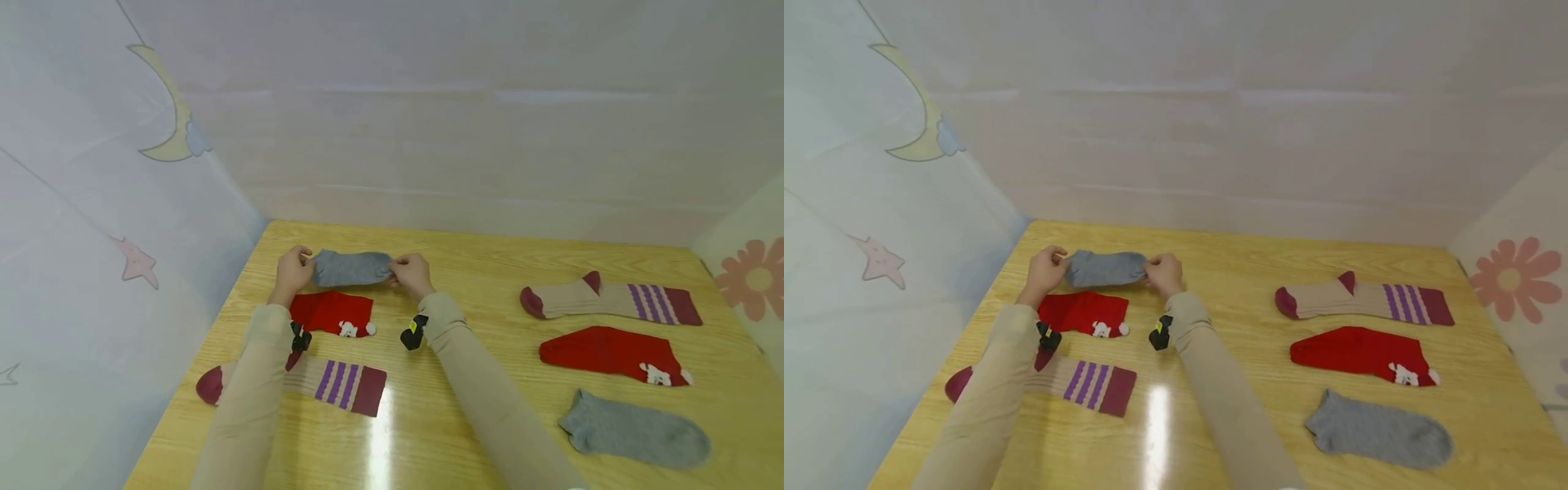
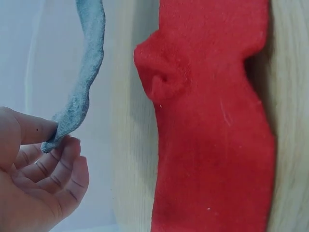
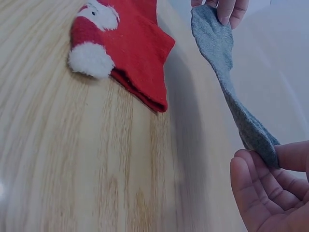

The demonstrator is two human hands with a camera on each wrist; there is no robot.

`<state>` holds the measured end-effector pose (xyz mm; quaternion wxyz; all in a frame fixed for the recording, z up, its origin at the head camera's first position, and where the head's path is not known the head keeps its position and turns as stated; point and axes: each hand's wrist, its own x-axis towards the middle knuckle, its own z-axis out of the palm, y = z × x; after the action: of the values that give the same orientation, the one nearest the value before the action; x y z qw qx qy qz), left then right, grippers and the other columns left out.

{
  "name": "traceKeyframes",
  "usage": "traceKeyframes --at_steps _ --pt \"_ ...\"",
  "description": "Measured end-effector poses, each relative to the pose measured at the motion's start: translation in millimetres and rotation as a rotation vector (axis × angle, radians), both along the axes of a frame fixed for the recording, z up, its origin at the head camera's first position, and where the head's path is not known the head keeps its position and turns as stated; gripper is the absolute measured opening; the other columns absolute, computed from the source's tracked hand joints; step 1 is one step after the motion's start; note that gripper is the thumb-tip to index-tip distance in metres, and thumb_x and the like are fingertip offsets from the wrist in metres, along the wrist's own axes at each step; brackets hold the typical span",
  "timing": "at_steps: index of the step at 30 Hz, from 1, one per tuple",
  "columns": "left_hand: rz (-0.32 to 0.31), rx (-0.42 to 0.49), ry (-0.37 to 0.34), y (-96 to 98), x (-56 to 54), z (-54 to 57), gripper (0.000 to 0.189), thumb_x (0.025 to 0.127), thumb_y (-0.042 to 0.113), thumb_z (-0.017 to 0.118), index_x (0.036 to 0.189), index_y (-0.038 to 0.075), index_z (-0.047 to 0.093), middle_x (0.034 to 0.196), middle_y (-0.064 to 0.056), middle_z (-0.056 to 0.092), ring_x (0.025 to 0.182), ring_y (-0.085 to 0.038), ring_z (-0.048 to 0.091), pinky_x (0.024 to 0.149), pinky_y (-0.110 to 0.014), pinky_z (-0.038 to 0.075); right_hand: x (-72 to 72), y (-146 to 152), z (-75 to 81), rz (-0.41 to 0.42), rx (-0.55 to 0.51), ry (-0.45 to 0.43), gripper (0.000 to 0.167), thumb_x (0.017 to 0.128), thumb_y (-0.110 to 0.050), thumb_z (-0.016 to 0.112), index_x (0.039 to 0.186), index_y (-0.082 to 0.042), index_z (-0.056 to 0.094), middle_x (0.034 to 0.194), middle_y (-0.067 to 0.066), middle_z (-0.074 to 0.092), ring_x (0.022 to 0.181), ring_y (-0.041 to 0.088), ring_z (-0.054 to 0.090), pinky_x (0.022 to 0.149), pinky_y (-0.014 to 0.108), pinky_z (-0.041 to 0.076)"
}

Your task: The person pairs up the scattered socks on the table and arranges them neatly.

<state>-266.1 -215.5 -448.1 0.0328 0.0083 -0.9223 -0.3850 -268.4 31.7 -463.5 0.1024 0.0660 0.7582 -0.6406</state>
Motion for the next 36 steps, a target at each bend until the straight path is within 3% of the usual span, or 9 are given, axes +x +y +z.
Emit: traceKeyframes --at_steps 13,19,29,36 --pt "-0.003 0.087 0.021 6.9 6.9 -0.3 0.029 0.09 0.004 0.051 0.115 -0.01 0.053 0.093 -0.022 0.056 0.085 -0.033 0.055 0.074 -0.042 0.046 5.3 9.2 7.3 -0.004 0.021 0.042 0.02 0.089 -0.006 0.056 0.1 0.009 0.062 0.078 0.021 0.065 0.079 0.04 0.062 0.07 0.045 0.051" --pt "-0.005 0.122 0.081 6.4 12.3 -2.6 0.03 0.088 0.009 0.054 0.11 -0.011 0.057 0.092 -0.02 0.059 0.081 -0.028 0.055 0.07 -0.038 0.047 11.9 13.3 13.8 -0.004 0.031 0.045 0.019 0.088 -0.005 0.057 0.1 0.009 0.062 0.079 0.021 0.064 0.079 0.04 0.062 0.072 0.046 0.051" --pt "0.016 0.1 0.066 11.3 20.8 -4.3 0.029 0.09 0.006 0.053 0.113 -0.01 0.058 0.095 -0.022 0.06 0.083 -0.029 0.058 0.067 -0.035 0.047 22.0 22.1 20.9 0.035 0.05 0.062 0.018 0.088 -0.006 0.057 0.098 0.009 0.063 0.08 0.02 0.064 0.081 0.04 0.062 0.073 0.046 0.05" --pt "0.01 0.14 0.072 17.5 29.9 -0.2 0.028 0.089 0.005 0.054 0.113 -0.009 0.058 0.095 -0.021 0.059 0.086 -0.031 0.058 0.07 -0.038 0.048 30.3 29.5 27.4 0.066 0.065 0.086 0.018 0.088 -0.005 0.057 0.098 0.009 0.062 0.08 0.02 0.064 0.08 0.041 0.062 0.073 0.047 0.05"
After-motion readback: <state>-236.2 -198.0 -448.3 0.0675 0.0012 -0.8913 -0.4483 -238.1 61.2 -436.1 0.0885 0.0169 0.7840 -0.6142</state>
